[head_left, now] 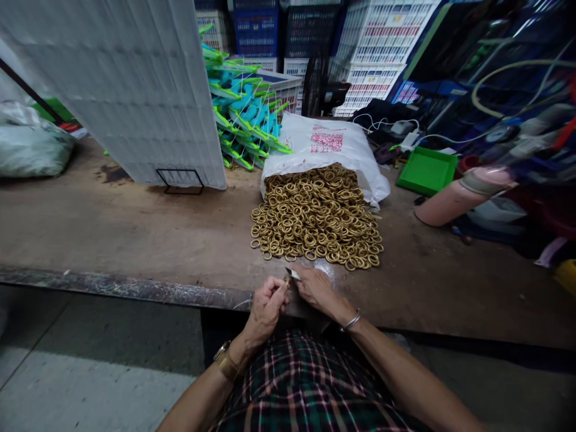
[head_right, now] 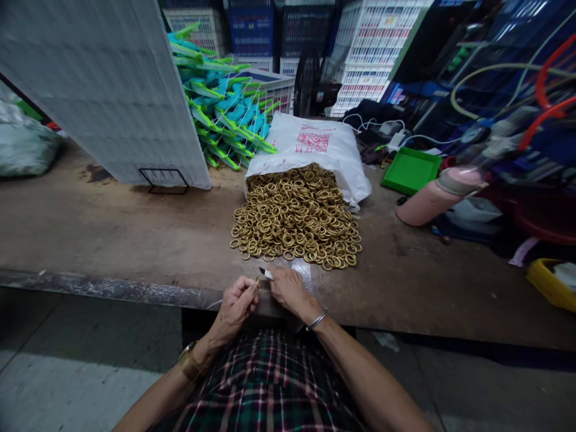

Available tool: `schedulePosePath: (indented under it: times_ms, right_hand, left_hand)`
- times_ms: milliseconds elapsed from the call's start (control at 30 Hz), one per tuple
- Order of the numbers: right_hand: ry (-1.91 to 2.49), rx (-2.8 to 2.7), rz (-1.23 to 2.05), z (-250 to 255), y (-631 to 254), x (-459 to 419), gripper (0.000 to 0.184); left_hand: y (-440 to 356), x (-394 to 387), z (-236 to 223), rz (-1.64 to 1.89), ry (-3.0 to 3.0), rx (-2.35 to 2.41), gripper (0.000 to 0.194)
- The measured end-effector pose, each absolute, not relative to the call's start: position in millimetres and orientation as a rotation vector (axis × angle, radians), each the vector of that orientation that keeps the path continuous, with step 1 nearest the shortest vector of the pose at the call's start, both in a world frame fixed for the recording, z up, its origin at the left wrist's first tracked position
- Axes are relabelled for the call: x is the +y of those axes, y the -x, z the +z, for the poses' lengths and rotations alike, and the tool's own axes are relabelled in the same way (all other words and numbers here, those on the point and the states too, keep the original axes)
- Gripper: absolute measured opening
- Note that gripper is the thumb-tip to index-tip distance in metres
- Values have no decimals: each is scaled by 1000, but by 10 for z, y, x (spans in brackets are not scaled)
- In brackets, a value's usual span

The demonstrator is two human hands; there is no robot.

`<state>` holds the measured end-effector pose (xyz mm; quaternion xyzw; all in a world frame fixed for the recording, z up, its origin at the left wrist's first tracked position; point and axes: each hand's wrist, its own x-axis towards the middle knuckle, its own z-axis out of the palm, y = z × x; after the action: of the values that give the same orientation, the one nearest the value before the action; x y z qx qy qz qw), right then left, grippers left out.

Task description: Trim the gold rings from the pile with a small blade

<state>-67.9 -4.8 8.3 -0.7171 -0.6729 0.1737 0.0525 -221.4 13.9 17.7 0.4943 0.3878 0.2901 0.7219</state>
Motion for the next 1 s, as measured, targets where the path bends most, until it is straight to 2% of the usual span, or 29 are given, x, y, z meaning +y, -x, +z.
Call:
schedulePosePath:
  times_ms: [200, 500, 1000]
  right_hand:
    - [2230, -1798, 276, 39, 569, 122, 27]
    - [2334, -1650, 188, -6, 569, 259, 23]
    - [2314, -1765, 193, 32, 476, 168, 15]
  left_hand:
    - [2212, 129, 157, 597, -743, 699, 30]
    - [2238, 211, 131, 573, -531, 695, 18]
    - [2213, 298, 95, 566, -355, 711, 28]
